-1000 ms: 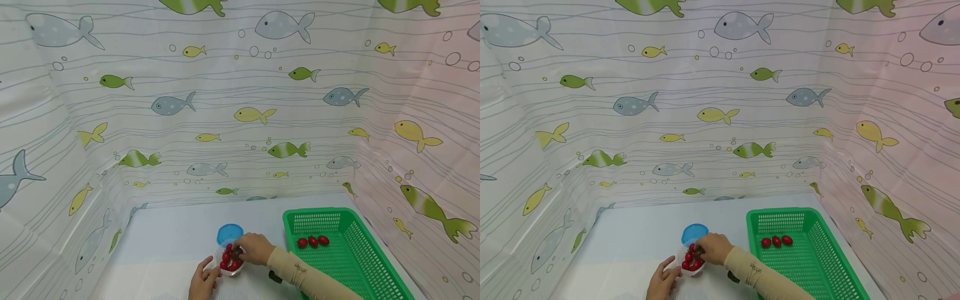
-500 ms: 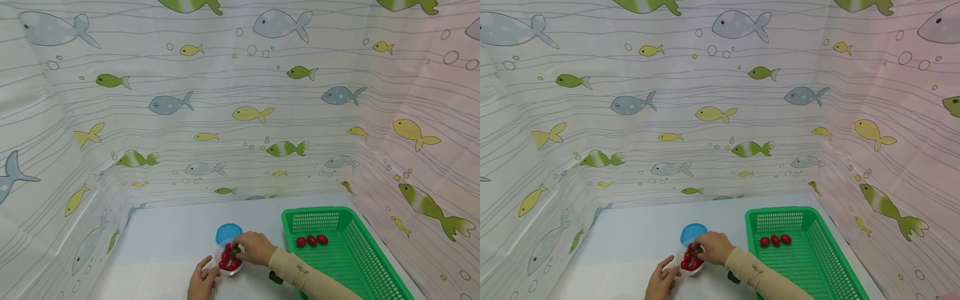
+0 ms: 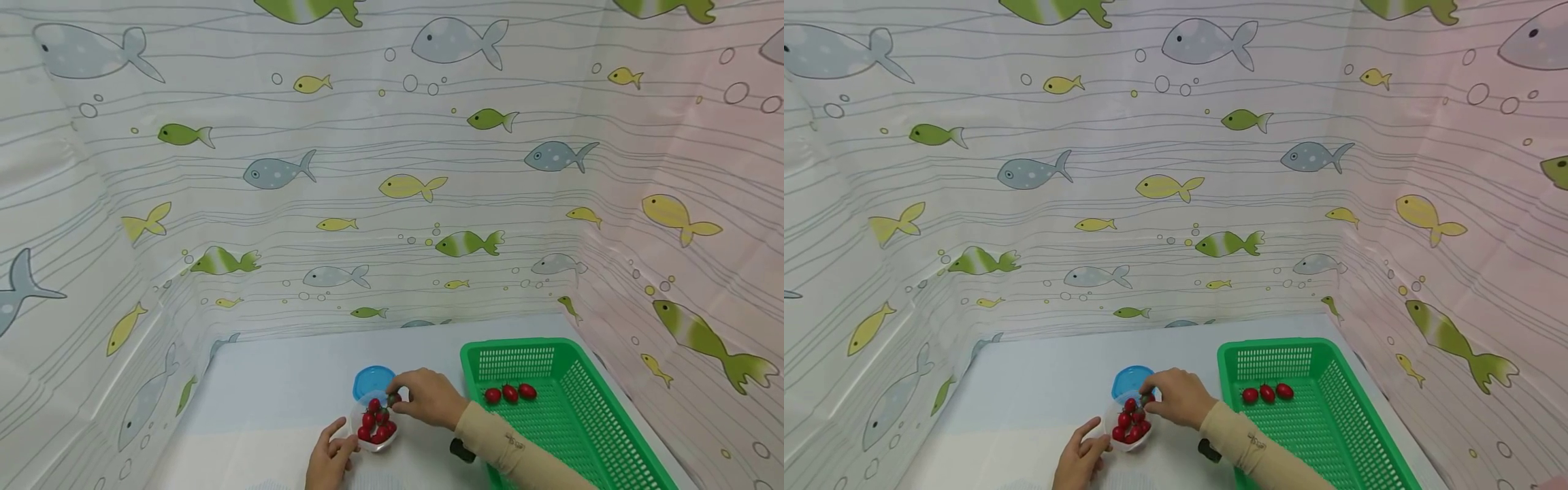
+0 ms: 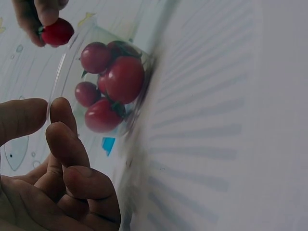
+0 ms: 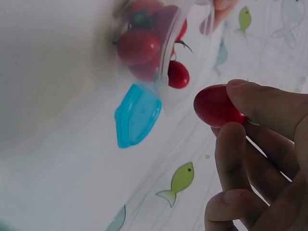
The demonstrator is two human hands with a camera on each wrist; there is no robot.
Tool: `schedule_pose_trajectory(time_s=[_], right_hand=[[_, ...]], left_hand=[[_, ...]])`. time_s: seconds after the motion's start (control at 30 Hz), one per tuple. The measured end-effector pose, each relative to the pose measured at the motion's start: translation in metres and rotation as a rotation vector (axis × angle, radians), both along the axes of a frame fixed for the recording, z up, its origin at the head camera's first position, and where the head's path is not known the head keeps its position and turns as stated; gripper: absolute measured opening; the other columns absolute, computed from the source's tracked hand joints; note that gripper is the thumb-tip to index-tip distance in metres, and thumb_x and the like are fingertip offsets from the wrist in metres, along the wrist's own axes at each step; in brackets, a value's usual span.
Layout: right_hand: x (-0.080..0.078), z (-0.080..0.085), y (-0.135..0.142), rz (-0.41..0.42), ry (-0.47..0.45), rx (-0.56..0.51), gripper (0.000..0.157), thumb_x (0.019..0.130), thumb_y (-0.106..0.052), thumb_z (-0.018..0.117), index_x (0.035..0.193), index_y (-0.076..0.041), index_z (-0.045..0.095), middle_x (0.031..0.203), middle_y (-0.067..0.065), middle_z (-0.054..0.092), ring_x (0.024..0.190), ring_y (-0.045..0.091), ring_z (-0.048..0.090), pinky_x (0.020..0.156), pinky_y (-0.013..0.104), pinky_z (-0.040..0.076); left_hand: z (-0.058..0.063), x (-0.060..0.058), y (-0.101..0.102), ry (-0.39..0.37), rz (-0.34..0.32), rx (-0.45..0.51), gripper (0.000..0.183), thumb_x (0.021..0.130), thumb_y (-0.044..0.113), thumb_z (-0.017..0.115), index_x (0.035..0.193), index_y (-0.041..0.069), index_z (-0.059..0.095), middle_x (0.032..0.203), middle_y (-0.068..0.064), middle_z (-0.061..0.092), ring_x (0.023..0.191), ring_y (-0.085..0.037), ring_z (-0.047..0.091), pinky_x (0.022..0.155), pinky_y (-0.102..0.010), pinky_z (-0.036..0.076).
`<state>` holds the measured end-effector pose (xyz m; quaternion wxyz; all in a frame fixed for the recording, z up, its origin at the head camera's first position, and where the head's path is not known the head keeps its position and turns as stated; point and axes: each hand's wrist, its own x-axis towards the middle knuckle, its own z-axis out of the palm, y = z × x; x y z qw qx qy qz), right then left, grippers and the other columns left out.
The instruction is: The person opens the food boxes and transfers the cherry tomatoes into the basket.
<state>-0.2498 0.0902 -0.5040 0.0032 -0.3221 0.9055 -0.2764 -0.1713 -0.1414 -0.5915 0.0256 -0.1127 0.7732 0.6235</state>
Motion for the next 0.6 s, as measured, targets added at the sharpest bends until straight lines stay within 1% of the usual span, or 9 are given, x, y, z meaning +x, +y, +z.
schedule_pose_trajectory(time_s=[0.1, 0.23, 0.33, 0.47, 0.6], right_hand=[[0.001, 0.007, 0.009, -0.017, -0.018, -0.047, 0.018, 0.089, -0.025, 0.080, 0.107, -0.021, 0.077, 0.092, -0.018, 0.070, 0.069, -0.001, 0.055, 0.059, 0.022, 0.047], [0.002, 0.013, 0.018, -0.054, -0.033, -0.088, 0.019, 0.089, -0.027, 0.080, 0.107, -0.021, 0.077, 0.095, -0.016, 0.071, 0.065, 0.001, 0.054, 0.055, 0.023, 0.046], [0.002, 0.015, 0.024, -0.065, -0.013, -0.105, 0.020, 0.089, -0.027, 0.080, 0.108, -0.020, 0.077, 0.095, -0.014, 0.071, 0.066, 0.001, 0.054, 0.055, 0.023, 0.046], [0.002, 0.017, 0.030, -0.060, 0.011, -0.134, 0.021, 0.090, -0.025, 0.080, 0.109, -0.019, 0.077, 0.096, -0.012, 0.072, 0.065, 0.002, 0.053, 0.056, 0.022, 0.047], [0.002, 0.019, 0.037, -0.058, 0.026, -0.164, 0.021, 0.089, -0.025, 0.080, 0.109, -0.020, 0.077, 0.096, -0.012, 0.072, 0.066, 0.003, 0.053, 0.058, 0.023, 0.047]], left_hand=[[0.000, 0.000, 0.001, 0.004, 0.003, -0.007, 0.067, 0.099, 0.032, 0.066, 0.146, -0.008, 0.039, 0.085, -0.003, 0.071, 0.068, -0.018, 0.055, 0.059, -0.028, 0.043], [0.000, 0.001, 0.001, 0.006, 0.004, -0.011, 0.067, 0.100, 0.032, 0.066, 0.146, -0.008, 0.039, 0.085, -0.002, 0.071, 0.068, -0.018, 0.055, 0.059, -0.028, 0.043], [0.000, 0.001, 0.000, 0.003, 0.001, -0.003, 0.066, 0.100, 0.031, 0.065, 0.147, -0.007, 0.039, 0.085, -0.002, 0.071, 0.069, -0.018, 0.055, 0.059, -0.028, 0.043], [0.000, 0.001, 0.000, 0.001, 0.001, 0.006, 0.064, 0.100, 0.030, 0.064, 0.147, -0.007, 0.039, 0.086, -0.002, 0.071, 0.069, -0.018, 0.055, 0.059, -0.028, 0.043], [-0.001, 0.001, 0.001, 0.000, 0.001, 0.010, 0.065, 0.100, 0.030, 0.065, 0.146, -0.007, 0.040, 0.086, -0.002, 0.071, 0.068, -0.018, 0.055, 0.058, -0.028, 0.043]])
